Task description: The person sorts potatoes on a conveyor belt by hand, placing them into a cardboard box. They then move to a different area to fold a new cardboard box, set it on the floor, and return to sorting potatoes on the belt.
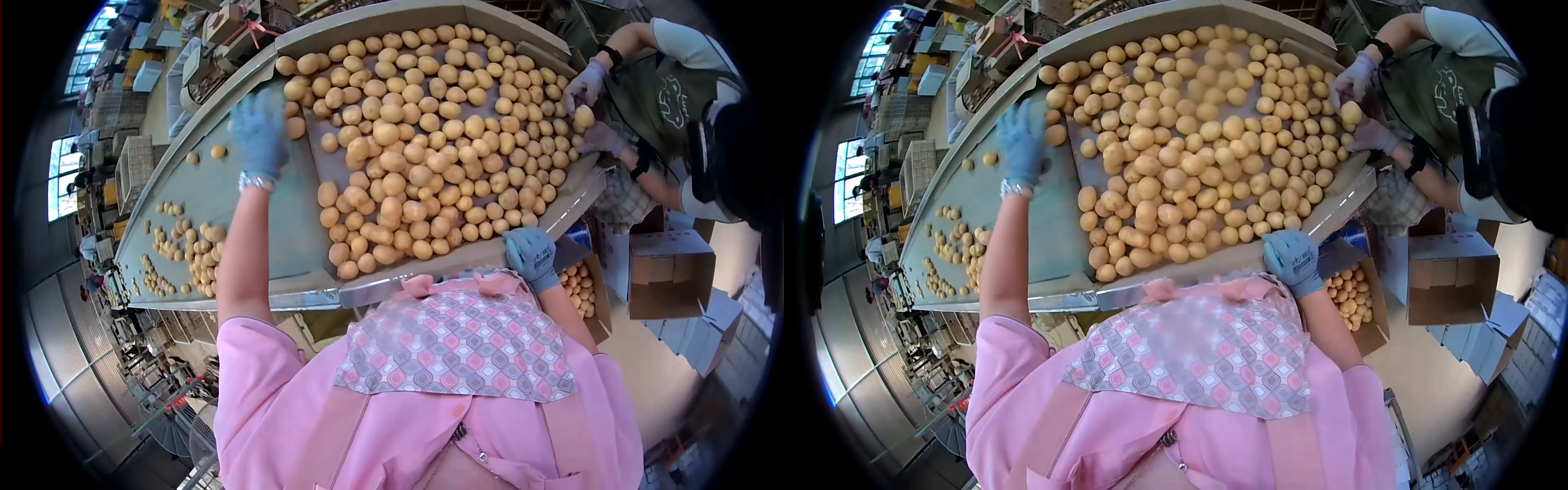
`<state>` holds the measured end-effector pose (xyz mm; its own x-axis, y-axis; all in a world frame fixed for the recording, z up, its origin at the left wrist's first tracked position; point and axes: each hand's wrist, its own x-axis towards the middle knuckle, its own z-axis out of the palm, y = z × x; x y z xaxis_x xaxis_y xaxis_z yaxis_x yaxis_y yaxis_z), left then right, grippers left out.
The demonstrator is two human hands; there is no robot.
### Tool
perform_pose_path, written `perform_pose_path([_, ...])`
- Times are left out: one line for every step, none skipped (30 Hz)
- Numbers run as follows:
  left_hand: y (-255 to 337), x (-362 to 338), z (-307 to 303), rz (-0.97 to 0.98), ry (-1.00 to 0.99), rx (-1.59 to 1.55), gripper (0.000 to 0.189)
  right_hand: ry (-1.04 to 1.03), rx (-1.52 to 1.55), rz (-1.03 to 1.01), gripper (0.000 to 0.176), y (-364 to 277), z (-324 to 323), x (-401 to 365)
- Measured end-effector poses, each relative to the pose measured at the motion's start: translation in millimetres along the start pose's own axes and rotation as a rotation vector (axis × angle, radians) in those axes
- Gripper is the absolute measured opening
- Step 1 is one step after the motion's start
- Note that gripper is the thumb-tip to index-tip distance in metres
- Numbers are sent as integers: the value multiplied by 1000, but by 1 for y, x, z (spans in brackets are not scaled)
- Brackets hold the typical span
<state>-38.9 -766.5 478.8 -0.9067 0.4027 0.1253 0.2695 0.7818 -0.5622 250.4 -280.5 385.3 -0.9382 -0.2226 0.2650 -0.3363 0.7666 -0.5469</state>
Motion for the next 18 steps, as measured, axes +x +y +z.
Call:
perform_pose_path([34, 6, -18, -93, 327, -727, 40, 1, 9, 4, 14, -2, -2, 4])
perform_pose_path([65, 0, -59, 84, 299, -833, 35, 0, 0, 4, 14, -1, -1, 4])
perform_pose_path([97, -6, -71, 304, -68, -761, 38, -4, -10, 2, 15, 2, 2, 1])
perform_pose_path([126, -25, -97, 482, 32, -870, 39, -14, -17, 0, 15, 4, 4, -1])
perform_pose_path([155, -45, -122, 671, 121, -965, 41, -31, 3, 20, 14, 1, 2, 2])
perform_pose_path([185, -74, -115, 685, 130, -991, 41, -45, 10, 33, 14, -3, 0, 2])
perform_pose_path([207, -96, -100, 696, 146, -1011, 40, -54, 15, 41, 13, -4, -1, 3])
perform_pose_path([207, -97, -99, 631, 67, -1032, 40, -59, 18, 43, 13, -2, 0, 4])
perform_pose_path([205, -94, -99, 566, -11, -1050, 40, -62, 22, 37, 13, -1, 1, 3])
perform_pose_path([202, -92, -102, 501, -91, -1067, 40, -58, 19, 34, 13, 1, 3, 0])
perform_pose_path([189, -92, -103, 486, -73, -872, 36, -56, 17, 29, 13, 2, 4, -2])
perform_pose_path([174, -97, -108, 380, -73, -771, 34, -48, 14, 20, 13, 3, 6, -3])
perform_pose_path([156, -101, -108, 266, -73, -850, 35, -53, 26, 6, 13, 0, 2, 1])
perform_pose_path([137, -107, -101, 205, -30, -881, 35, -52, 23, -14, 13, 2, 3, 1])
perform_pose_path([116, -113, -91, 146, 12, -912, 34, -51, 21, -32, 13, 3, 4, -1])
perform_pose_path([93, -118, -84, 27, -17, -869, 33, -52, 18, -52, 13, 6, 4, -2])
perform_pose_path([68, -126, -77, -97, -48, -826, 31, -69, 7, -71, 13, 7, 2, -4])
perform_pose_path([44, -138, -53, -222, -55, -700, 32, -85, -1, -92, 13, 9, 0, -3])
